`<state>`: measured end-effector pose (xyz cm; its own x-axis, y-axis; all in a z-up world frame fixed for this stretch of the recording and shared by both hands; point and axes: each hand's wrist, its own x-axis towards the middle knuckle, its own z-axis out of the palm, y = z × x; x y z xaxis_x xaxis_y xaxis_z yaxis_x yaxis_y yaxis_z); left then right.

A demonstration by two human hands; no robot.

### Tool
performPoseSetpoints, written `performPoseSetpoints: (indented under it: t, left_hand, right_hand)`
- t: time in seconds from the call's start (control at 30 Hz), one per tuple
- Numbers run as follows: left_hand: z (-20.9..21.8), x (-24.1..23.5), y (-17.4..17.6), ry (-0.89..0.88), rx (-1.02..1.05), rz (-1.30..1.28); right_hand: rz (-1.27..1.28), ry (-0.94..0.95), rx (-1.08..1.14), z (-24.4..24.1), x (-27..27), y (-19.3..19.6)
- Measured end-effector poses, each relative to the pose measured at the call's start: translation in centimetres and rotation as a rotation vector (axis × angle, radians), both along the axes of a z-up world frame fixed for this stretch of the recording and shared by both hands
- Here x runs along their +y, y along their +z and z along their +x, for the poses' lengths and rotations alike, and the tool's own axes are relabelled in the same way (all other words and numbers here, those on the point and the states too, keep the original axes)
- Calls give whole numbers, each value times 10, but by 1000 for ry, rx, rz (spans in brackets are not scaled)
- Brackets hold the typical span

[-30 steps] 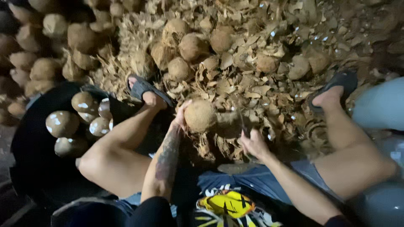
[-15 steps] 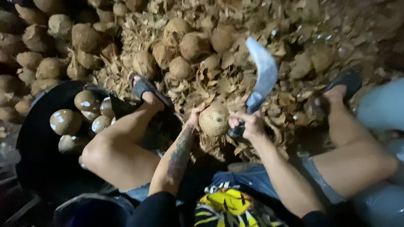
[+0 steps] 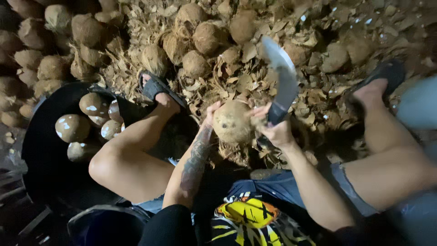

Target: The person sits on the floor and uses a knife to peel the husk off coconuts. They hold each coconut with one hand while striking and scraping away the outer layer with the knife, then place the peeled coconuts into a black bucket.

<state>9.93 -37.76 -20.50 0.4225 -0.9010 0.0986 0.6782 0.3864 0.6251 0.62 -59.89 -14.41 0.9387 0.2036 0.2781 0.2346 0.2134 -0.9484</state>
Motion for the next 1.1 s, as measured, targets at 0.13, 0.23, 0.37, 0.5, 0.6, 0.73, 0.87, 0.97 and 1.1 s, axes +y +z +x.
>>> performPoseSetpoints:
  t: [0.13, 0.23, 0.37, 0.5, 0.6, 0.73, 0.87, 0.97, 1.1]
  left_hand:
    - [-54, 14, -24, 188, 389, 175]
    - [-84, 9, -50, 330, 667, 309]
    - [-91, 22, -66, 315, 820, 575]
    - [-54, 18, -35, 392, 667, 426]
    - [-46, 37, -20, 484, 758, 413]
    - [-31, 47, -21, 683, 804, 406]
    - [-11, 75, -29, 927, 738, 382]
    - [0, 64, -19, 886, 903, 268]
    - [-9, 59, -27, 921, 790, 343]
  right_hand:
    - [399, -165, 252, -1, 24, 10]
    - [611, -175, 364, 8, 17, 29]
    - [542, -298, 347, 10, -11, 68]
    - [-109, -478, 206, 5, -57, 32]
    - [-262, -540, 513, -15, -71, 13]
    - [-840, -492, 597, -16, -76, 13]
    - [-705, -553, 528, -38, -54, -15]
    - [-707, -386, 409, -29, -23, 0]
    - [-583, -241, 526, -49, 10, -22]
